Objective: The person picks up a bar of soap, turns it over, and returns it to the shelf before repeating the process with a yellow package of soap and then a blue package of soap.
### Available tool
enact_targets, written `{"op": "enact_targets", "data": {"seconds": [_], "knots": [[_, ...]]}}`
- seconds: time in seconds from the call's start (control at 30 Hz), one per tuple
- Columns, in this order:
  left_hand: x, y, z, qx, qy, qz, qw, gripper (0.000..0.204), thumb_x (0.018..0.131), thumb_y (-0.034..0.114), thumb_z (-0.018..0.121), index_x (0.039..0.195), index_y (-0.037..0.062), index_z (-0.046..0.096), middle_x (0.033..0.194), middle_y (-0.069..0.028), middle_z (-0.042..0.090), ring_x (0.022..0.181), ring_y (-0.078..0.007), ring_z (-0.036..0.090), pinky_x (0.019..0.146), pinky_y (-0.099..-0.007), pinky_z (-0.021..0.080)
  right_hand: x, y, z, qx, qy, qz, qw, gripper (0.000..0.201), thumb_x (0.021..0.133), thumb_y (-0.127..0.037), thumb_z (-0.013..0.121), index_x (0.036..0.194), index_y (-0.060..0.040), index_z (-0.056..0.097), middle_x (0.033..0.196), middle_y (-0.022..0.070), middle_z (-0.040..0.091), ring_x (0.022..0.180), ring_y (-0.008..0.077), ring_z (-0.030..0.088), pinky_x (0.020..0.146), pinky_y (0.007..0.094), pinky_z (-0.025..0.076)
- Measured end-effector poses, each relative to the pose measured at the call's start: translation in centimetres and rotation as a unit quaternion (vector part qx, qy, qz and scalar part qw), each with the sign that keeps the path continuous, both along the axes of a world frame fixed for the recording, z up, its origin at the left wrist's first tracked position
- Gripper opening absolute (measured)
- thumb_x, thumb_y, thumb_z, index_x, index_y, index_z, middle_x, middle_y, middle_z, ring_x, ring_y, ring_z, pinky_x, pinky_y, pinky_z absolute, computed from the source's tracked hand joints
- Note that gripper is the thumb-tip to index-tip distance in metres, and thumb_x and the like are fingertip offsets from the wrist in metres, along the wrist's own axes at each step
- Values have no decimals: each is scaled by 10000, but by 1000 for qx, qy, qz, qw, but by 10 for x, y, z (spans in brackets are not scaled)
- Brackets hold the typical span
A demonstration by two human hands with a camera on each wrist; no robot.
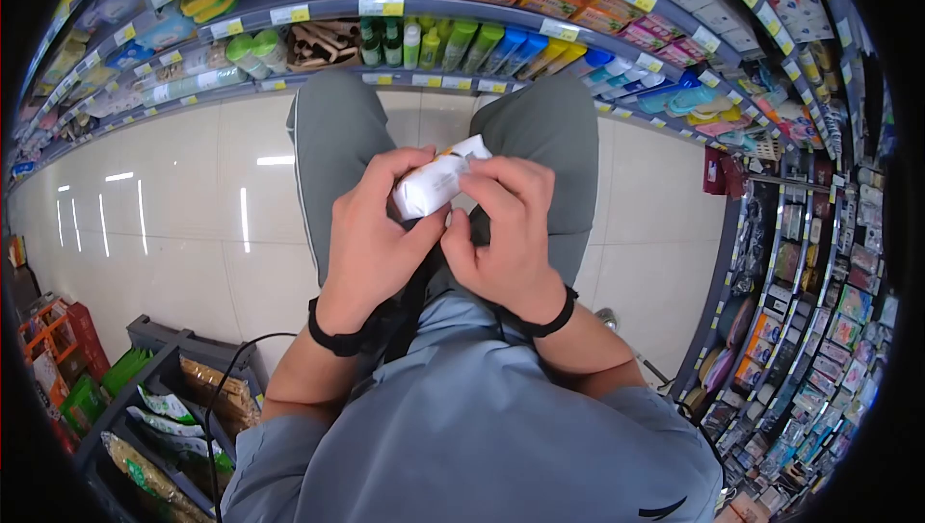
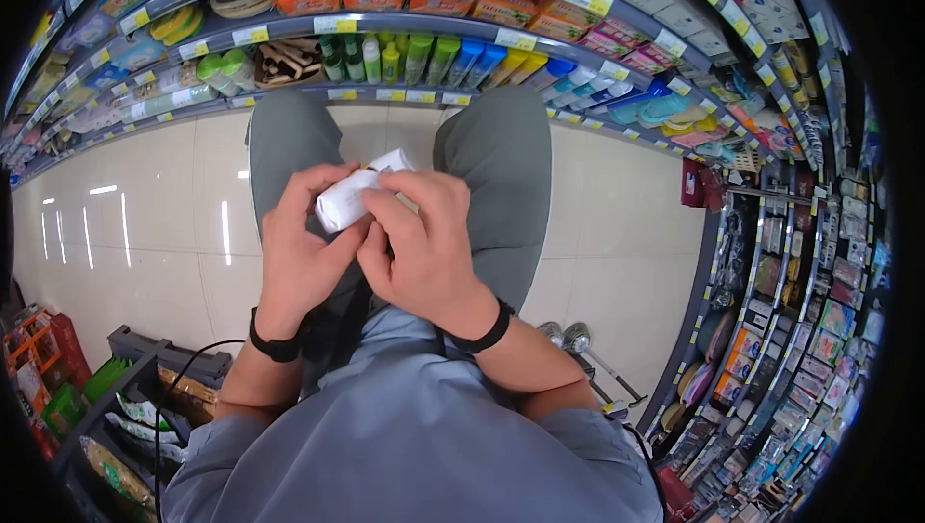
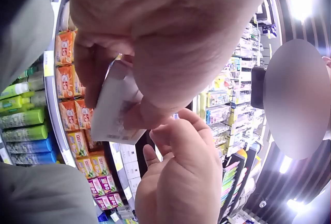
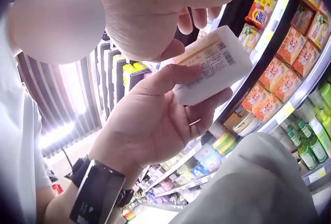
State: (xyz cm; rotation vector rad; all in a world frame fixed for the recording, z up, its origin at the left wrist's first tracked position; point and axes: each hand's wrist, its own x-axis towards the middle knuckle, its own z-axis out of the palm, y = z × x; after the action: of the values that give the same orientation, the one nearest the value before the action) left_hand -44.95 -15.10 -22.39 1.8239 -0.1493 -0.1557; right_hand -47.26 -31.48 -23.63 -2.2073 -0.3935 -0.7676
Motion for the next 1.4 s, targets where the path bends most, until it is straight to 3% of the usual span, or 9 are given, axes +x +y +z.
{"op": "enact_targets", "data": {"seconds": [0.1, 0.27, 0.4, 0.57, 1.03, 1.1, 1.27, 1.33, 1.4], "knots": [[1, 0, -4, -6, -31, 5, 999, 486, 809, 16, 805, 1254, 55, 613, 1271, -171, 737, 1091, -298, 757, 904, -354, 596, -2, 3, -9, 89, 5, 14, 996, 525, 714, 16, 743, 1218, -85, 634, 1159, 112, 633, 1008, 349, 587, 884, 471, 469], [2, 3, -4, 1, -29, -3, 1000, 478, 809, 17, 811, 1244, 57, 616, 1274, -165, 737, 1089, -298, 758, 900, -358, 597, -2, -9, 8, -88, 56, 59, 993, 539, 883, -414, 779, 1283, -73, 660, 1206, 125, 635, 1100, 358, 572, 955, 477, 446], [2, 2, -1, 5, -11, 10, 1000, 494, 800, 22, 820, 1250, 63, 620, 1253, -150, 744, 1075, -285, 758, 898, -357, 596, -2, -4, 5, -11, 38, 38, 999, 571, 936, -492, 715, 1334, -88, 652, 1348, 162, 619, 1233, 403, 566, 1018, 506, 422], [1, 5, 2, 4, -20, 5, 1000, 488, 823, 21, 807, 1271, 35, 615, 1211, -142, 750, 1039, -185, 722, 906, -331, 565, -5, -5, 13, -138, 108, 99, 979, 718, 993, -623, 560, 1461, -79, 592, 1584, 188, 492, 1470, 375, 464, 1136, 585, 301], [1, 6, -8, -31, -39, 44, 998, 467, 806, 57, 836, 1231, 51, 642, 1216, -138, 756, 1044, -250, 763, 884, -336, 592, -4, -2, 10, -117, 127, 67, 983, 788, 979, -609, 591, 1469, 7, 557, 1555, 208, 516, 1468, 370, 469, 1154, 602, 276], [1, 8, -6, -9, -34, 33, 999, 472, 799, 40, 833, 1230, 50, 640, 1216, -141, 757, 1051, -256, 762, 892, -337, 591, -6, 3, 13, -118, 120, 88, 982, 797, 1028, -643, 484, 1421, 40, 595, 1515, 238, 552, 1455, 401, 487, 1184, 572, 264], [2, 8, -6, -15, -32, 36, 999, 470, 796, 25, 828, 1227, 49, 640, 1231, -145, 754, 1075, -265, 760, 908, -335, 589, -4, -2, 13, -133, 107, 110, 979, 779, 1025, -626, 506, 1418, 41, 603, 1499, 229, 571, 1445, 386, 506, 1185, 561, 271], [1, 8, -8, -21, -42, 39, 998, 467, 797, 23, 827, 1225, 48, 640, 1236, -146, 752, 1082, -266, 759, 911, -334, 589, -1, -6, 11, -113, 121, 92, 982, 747, 981, -559, 621, 1456, 15, 568, 1542, 207, 533, 1466, 370, 479, 1170, 584, 279], [1, 9, -8, -12, -31, 25, 999, 480, 832, -10, 795, 1276, 20, 615, 1266, -136, 729, 1095, -174, 703, 926, -317, 558, 0, -10, 6, -112, 125, 81, 982, 751, 982, -561, 619, 1457, 18, 566, 1546, 210, 529, 1464, 372, 480, 1170, 589, 279]]}}
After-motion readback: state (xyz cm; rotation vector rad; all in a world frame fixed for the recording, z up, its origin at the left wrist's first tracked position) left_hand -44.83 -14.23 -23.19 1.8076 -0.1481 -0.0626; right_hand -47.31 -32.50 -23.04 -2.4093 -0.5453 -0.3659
